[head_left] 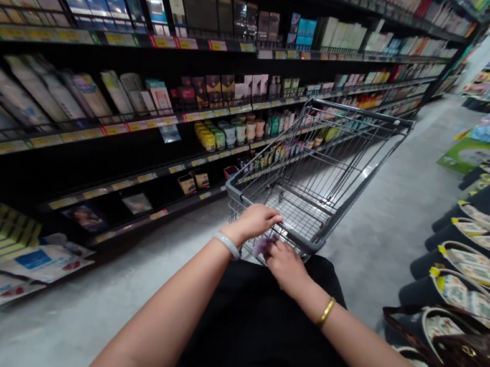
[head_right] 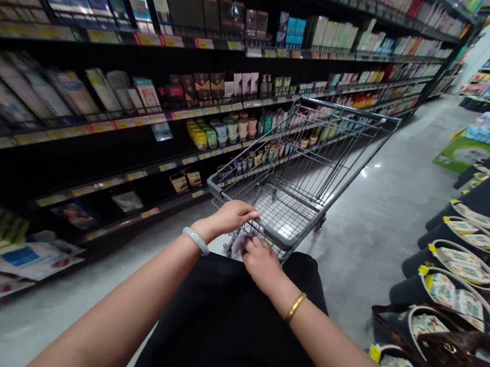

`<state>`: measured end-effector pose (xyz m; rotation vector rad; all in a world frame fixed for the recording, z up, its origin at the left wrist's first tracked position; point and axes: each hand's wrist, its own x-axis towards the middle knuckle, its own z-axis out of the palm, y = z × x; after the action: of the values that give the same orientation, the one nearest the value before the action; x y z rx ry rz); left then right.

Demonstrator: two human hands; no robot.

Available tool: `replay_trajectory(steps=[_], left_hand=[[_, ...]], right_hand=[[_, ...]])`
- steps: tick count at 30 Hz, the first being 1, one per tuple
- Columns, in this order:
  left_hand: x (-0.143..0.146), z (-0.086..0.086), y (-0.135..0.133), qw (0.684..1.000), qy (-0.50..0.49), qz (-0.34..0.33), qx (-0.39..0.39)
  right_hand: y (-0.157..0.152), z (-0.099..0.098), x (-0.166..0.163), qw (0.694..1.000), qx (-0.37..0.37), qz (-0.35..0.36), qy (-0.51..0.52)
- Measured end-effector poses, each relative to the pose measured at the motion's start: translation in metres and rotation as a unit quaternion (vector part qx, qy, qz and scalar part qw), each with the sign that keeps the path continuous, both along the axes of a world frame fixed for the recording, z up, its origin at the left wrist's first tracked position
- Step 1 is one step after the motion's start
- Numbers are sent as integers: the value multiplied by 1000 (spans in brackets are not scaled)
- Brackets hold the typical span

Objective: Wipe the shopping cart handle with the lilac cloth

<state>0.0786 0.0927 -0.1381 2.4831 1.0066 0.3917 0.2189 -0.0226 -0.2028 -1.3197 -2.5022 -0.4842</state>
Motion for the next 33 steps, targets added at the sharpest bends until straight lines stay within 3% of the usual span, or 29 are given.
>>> replay_trajectory(steps=[3, 6, 11, 16, 21, 27, 33], left_hand=[[-3, -2, -3, 999, -38, 10, -22], [-8, 0, -5, 996, -72, 39, -35], [-10, 3, -8, 995, -70, 63, -26], [-11, -2, -5, 997, -32, 59, 37], [-17, -5, -6, 997, -12, 48, 67], [-21, -9, -24, 986, 23, 14, 168], [-31, -14, -38, 984, 6, 54, 169]], right_hand=[[0, 29, 1, 998, 35, -11, 50], [8, 57, 3, 989, 45, -104, 97], [33, 68, -12, 969, -86, -223, 58], [46, 78, -27, 966, -167, -199, 9], [24, 81, -10, 972, -129, -197, -17], [5, 72, 1, 977, -120, -179, -10], [23, 88, -1, 950, -254, -164, 82]])
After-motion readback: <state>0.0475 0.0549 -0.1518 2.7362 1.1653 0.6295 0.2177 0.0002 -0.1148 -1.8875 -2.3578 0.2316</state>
